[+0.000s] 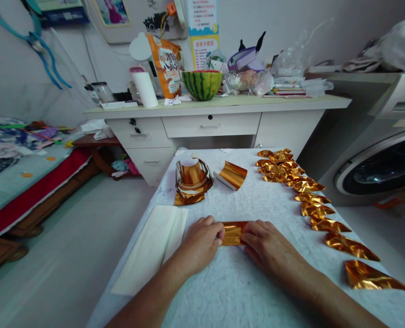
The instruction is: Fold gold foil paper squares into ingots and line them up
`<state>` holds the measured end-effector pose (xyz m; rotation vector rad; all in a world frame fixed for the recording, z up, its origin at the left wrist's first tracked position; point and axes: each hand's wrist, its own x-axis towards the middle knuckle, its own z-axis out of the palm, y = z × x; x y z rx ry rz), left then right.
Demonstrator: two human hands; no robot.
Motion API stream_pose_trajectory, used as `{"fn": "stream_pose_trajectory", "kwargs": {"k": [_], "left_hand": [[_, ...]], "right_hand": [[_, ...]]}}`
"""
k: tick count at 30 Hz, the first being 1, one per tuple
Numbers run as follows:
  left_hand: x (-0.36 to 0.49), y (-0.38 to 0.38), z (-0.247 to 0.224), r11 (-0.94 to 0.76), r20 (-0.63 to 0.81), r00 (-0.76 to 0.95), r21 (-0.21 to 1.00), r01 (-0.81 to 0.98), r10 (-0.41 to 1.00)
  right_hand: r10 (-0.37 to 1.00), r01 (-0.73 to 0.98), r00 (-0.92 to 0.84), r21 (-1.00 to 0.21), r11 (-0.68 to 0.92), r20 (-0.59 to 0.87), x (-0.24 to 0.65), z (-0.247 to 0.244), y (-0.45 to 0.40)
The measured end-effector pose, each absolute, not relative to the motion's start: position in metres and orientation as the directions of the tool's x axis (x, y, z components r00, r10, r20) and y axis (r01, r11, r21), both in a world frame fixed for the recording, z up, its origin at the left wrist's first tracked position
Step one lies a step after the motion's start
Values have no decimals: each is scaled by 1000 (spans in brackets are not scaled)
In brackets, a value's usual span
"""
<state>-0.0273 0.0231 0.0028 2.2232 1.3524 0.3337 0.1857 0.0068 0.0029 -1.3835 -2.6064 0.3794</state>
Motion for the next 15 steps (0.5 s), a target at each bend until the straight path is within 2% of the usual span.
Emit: {"fn": "stream_pose_trajectory", "kwargs": {"k": [7, 15], "left_hand": [[-23, 23, 0, -324, -29, 411, 567, 758, 911], [-8, 12, -3, -245, 0, 272, 436, 866, 962]], "right_hand": [[833, 762, -542, -352, 544, 114, 188, -1, 4], [817, 730, -543, -372, 573, 193, 190, -9, 3]]}}
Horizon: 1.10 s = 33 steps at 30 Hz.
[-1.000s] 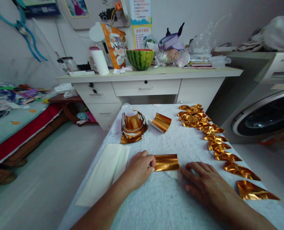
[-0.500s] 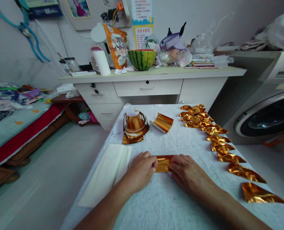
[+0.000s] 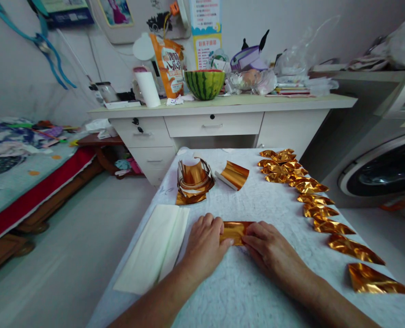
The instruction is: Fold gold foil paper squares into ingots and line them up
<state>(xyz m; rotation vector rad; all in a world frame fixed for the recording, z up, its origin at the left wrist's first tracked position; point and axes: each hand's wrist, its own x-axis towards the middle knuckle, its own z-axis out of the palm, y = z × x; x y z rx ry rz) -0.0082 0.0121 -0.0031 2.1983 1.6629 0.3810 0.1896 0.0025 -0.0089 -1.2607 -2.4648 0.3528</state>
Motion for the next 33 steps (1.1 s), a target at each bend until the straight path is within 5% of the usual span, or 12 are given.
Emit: {"fn": "stream_pose_trajectory", "kwargs": {"k": [16, 25, 33], "left_hand": [[-27, 23, 3, -262, -120, 361, 487, 833, 925], [-14, 18, 4, -343, 139, 322, 557, 756, 936], [-10, 13, 1, -537, 250, 484, 524, 661, 839]], "right_hand": [[793, 674, -556, -425, 605, 248, 198, -13, 5], [794, 682, -554, -411, 605, 249, 197, -14, 7], [779, 662, -516, -411, 627, 356, 198, -18, 7]]}}
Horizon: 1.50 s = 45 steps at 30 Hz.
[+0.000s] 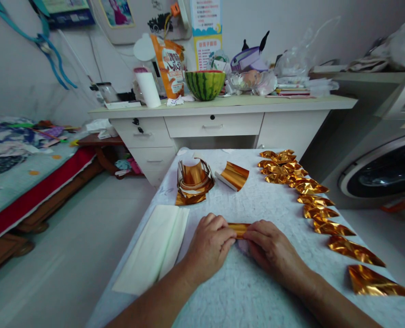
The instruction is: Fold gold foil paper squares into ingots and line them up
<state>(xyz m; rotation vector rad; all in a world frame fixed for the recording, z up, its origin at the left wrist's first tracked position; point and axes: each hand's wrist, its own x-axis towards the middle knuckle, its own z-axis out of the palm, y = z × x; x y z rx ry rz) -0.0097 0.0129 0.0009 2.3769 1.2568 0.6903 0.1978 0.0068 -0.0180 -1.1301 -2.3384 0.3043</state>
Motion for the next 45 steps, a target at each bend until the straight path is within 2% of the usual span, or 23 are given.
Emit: {"fn": "stream_pose_trajectory", "kwargs": {"k": [3, 7, 11, 16, 20, 24, 30, 35, 45], "left_hand": [[-11, 15, -1, -548, 247, 498, 518, 657, 831], [-13, 16, -2, -569, 232, 530, 486, 663, 816], [-13, 16, -2, -581, 185, 566, 447, 680, 804], [-12, 15, -1, -568, 151, 566, 439, 696, 810], [-11, 13, -1, -498, 213, 452, 455, 738, 866], [-12, 13, -5, -450, 317, 328, 495, 743, 890], [-16, 19, -7, -413, 204, 364, 573, 708, 909], [-14, 20, 0, -360, 197, 314, 685, 634, 929], [-14, 21, 8, -303, 168, 326, 851, 428, 930]], "right_hand": [[786, 653, -499, -438, 618, 365, 199, -13, 6], [847, 666, -401, -523, 532, 349, 205, -7, 7], [890, 749, -316, -490, 446, 328, 210, -13, 12], [905, 768, -326, -482, 422, 273, 212, -22, 16], [903, 763, -316, -488, 424, 290, 211, -17, 15], [894, 724, -327, -527, 446, 307, 211, -9, 12], [937, 639, -273, -686, 347, 219, 212, -8, 12], [946, 513, -280, -808, 290, 162, 212, 0, 9], [931, 345, -287, -883, 319, 225, 214, -1, 10]]}}
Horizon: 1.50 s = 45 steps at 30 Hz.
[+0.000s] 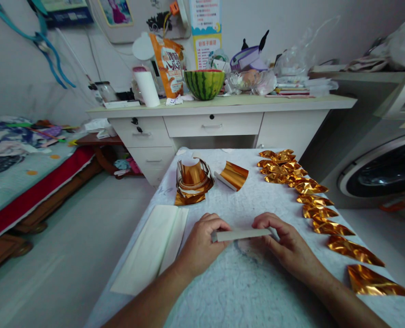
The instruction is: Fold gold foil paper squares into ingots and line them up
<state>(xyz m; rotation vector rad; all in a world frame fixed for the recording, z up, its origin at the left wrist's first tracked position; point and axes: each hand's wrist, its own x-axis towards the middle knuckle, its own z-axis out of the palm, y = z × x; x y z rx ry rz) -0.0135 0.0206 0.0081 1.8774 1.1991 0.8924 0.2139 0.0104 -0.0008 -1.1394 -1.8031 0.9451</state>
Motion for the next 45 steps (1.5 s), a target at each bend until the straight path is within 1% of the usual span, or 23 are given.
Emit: {"fn": "stream_pose_trajectory", "kwargs": {"k": [2, 5, 9, 13, 15, 17, 19, 20, 21, 23, 25, 27, 28, 30, 33, 35, 38, 43, 45], "left_hand": [[-14, 20, 8, -271, 159, 301, 886, 376, 940], [-15, 19, 7, -171, 91, 257, 936, 308, 962], [-16, 17, 3, -30, -14, 281, 988, 153, 959], [-15, 18, 0, 108, -86, 345, 993, -44, 935], [-13, 19, -2, 153, -111, 367, 985, -85, 923], [-12, 20, -4, 167, -129, 370, 983, -71, 920], [-12, 21, -5, 106, -106, 297, 994, 14, 949], [-12, 21, -5, 38, -57, 218, 995, 89, 974], [-13, 21, -4, -47, 23, 130, 981, 186, 991], [-14, 18, -1, -222, 247, -13, 891, 396, 969], [-13, 12, 5, -364, 422, 11, 769, 526, 907], [-11, 4, 11, -501, 519, 147, 653, 568, 842], [-8, 1, 14, -554, 522, 236, 621, 554, 820], [-2, -5, 16, -607, 483, 368, 600, 522, 794], [6, -8, 14, -577, 358, 464, 628, 522, 810], [8, -7, 13, -540, 296, 478, 651, 533, 827], [9, -6, 13, -497, 250, 468, 684, 535, 848], [7, -4, 12, -438, 246, 415, 767, 469, 876], [7, -3, 9, -387, 236, 362, 813, 436, 902]], "right_hand": [[950, 309, -265, -918, 248, 167, 213, -1, 9], [968, 220, -243, -968, 122, 66, 211, -1, 6], [964, 51, -264, -999, 1, -13, 208, 0, 5], [956, -62, -286, -995, -78, -57, 206, -1, 7], [958, -110, -277, -988, -107, -72, 206, -3, 7], [960, -140, -263, -981, -131, -91, 206, -5, 7], [966, -143, -236, -980, -141, -105, 206, -6, 7], [970, -140, -216, -980, -141, -109, 206, -7, 8], [975, -138, -190, -980, -141, -113, 206, -8, 8], [986, -140, -123, -981, -133, -116, 207, -9, 9], [993, -138, -50, -984, -116, -110, 207, -11, 10], [996, -111, -2, -990, -89, -90, 206, -12, 11], [997, -90, 10, -993, -71, -72, 205, -12, 11], [999, -36, 20, -999, -26, -26, 202, -12, 10], [998, 52, 5, -996, 68, 69, 197, -10, 8], [991, 96, -28, -986, 134, 132, 193, -8, 5], [978, 120, -92, -973, 198, 187, 189, -6, 2], [961, 117, -179, -965, 234, 211, 188, -8, -1], [945, 144, -217, -949, 279, 245, 188, -9, -2]]}}
